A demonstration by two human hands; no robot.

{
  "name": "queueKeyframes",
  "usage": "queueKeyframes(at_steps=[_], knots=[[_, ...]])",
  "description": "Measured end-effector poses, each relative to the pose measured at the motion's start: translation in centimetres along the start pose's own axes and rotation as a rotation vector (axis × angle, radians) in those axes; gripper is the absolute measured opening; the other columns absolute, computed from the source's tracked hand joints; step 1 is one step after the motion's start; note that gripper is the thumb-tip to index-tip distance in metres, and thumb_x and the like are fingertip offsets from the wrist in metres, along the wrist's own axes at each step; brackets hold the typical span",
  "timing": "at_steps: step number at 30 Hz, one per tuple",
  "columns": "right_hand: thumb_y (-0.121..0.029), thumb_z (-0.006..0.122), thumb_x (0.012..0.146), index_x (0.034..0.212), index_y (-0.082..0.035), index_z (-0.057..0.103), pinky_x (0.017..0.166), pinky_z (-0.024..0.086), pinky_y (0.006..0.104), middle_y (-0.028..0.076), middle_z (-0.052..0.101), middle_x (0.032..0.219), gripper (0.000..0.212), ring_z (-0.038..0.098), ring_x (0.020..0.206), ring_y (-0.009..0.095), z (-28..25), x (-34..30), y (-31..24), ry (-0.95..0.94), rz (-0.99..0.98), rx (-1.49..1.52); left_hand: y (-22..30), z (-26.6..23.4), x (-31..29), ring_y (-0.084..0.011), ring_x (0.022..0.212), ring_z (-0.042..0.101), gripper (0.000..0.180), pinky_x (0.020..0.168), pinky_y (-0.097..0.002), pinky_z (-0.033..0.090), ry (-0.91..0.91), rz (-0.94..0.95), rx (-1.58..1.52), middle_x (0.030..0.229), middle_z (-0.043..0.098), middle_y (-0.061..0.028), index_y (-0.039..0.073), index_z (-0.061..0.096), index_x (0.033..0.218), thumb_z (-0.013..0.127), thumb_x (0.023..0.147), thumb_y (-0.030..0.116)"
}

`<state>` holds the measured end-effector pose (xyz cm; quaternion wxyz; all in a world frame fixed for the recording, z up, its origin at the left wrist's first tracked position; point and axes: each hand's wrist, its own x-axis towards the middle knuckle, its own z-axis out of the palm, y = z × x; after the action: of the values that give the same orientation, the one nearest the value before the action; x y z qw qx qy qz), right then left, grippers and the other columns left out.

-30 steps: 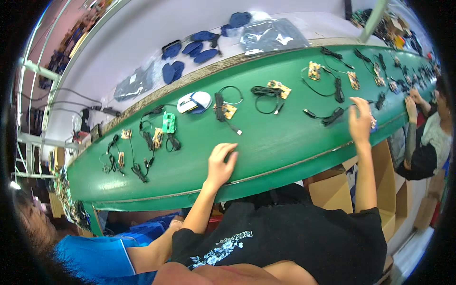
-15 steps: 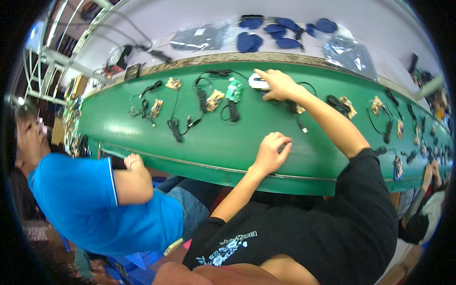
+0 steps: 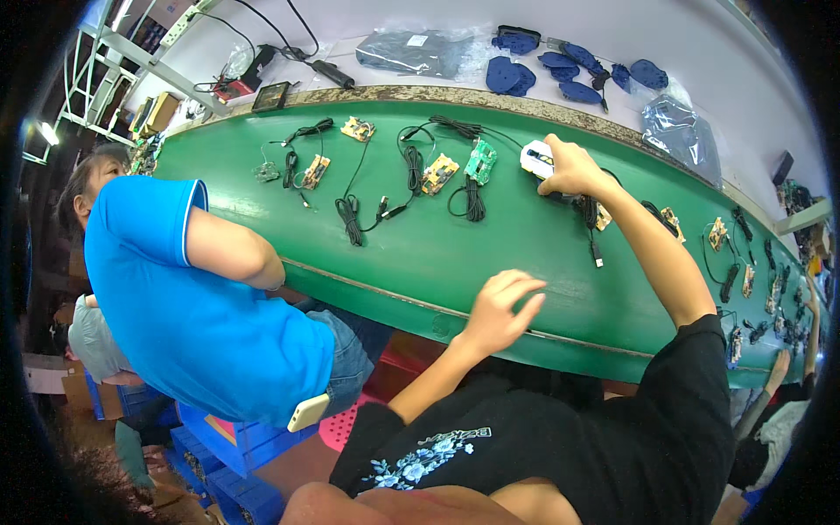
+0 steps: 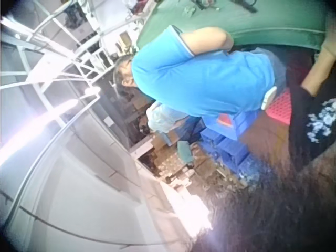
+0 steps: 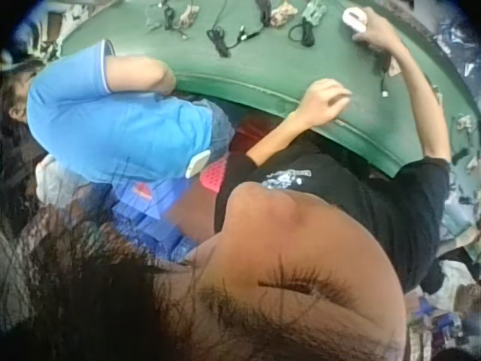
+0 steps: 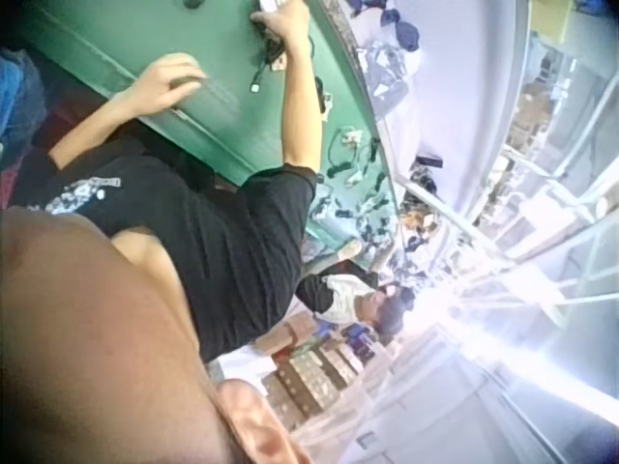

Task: The person assembles computer mice on a workstation table by connecting wires, fitting circuit boards into mouse base plates, and pressing mouse housings together by hand.

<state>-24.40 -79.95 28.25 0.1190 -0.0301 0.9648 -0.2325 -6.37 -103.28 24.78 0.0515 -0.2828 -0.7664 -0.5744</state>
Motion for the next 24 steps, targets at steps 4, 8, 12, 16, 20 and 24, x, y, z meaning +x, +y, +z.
queueKeyframes(at_steps=[4,8,12,16,20,24], knots=[[-0.022,0.09,0.059,0.121,-0.002,0.054,0.094,0.048,0.0379,0.014,0.064,0.107,0.075,0.061,0.102,0.026,-5.0,2.0,-0.2,0.126,-0.231,0.134,-0.6,-3.5,-3.7,-0.029,0.089,0.065,0.012,0.082,-0.0403,0.049,0.223,-0.125,0.214,0.094,0.069,-0.0113,0.003,0.073,0.097,0.073,0.086,0.008],[-0.022,0.087,0.066,0.117,-0.003,0.057,0.088,0.048,0.0324,0.007,0.062,0.099,0.062,0.059,0.095,0.019,-10.1,7.7,-9.7,0.201,-0.495,0.056,-2.0,-4.1,-5.6,-0.028,0.082,0.065,0.011,0.075,-0.0379,0.05,0.337,-0.129,0.319,0.091,0.069,-0.0097,0.002,0.072,0.095,0.072,0.084,0.003],[-0.03,0.092,0.068,0.12,0.0,0.059,0.084,0.052,0.033,0.016,0.067,0.11,0.068,0.062,0.101,0.02,-13.3,12.5,-21.5,0.146,-0.582,0.106,-1.9,-3.9,-5.4,-0.0271,0.077,0.065,0.011,0.072,-0.0374,0.051,0.4,-0.176,0.383,0.087,0.069,-0.0093,0.002,0.072,0.093,0.071,0.082,-0.001],[-0.024,0.091,0.064,0.109,0.004,0.065,0.077,0.053,0.0348,0.016,0.071,0.095,0.059,0.065,0.085,0.023,-13.8,18.3,-28.8,0.334,-0.79,0.258,-1.7,-3.9,-4.3,-0.0261,0.072,0.065,0.01,0.067,-0.0362,0.052,0.434,-0.266,0.316,0.085,0.068,-0.0108,0.0,0.071,0.093,0.07,0.083,-0.001],[-0.028,0.089,0.063,0.093,0.0,0.074,0.071,0.054,0.0352,0.015,0.074,0.084,0.043,0.068,0.074,0.025,-10.9,24.0,-33.1,0.249,-0.932,0.276,-2.3,-3.7,-4.0,-0.0253,0.068,0.065,0.009,0.063,-0.0349,0.053,0.435,-0.329,0.296,0.085,0.069,-0.0124,-0.002,0.071,0.093,0.07,0.084,-0.002],[-0.045,0.09,0.06,0.119,0.008,0.056,0.085,0.054,0.0392,0.024,0.067,0.114,0.087,0.067,0.103,0.031,-3.6,31.1,-37.0,0.048,-0.638,0.206,-2.3,-4.8,-4.3,-0.0228,0.064,0.065,0.011,0.058,-0.0319,0.054,0.492,-0.423,0.291,0.085,0.07,-0.0139,-0.003,0.073,0.096,0.07,0.085,-0.003]])
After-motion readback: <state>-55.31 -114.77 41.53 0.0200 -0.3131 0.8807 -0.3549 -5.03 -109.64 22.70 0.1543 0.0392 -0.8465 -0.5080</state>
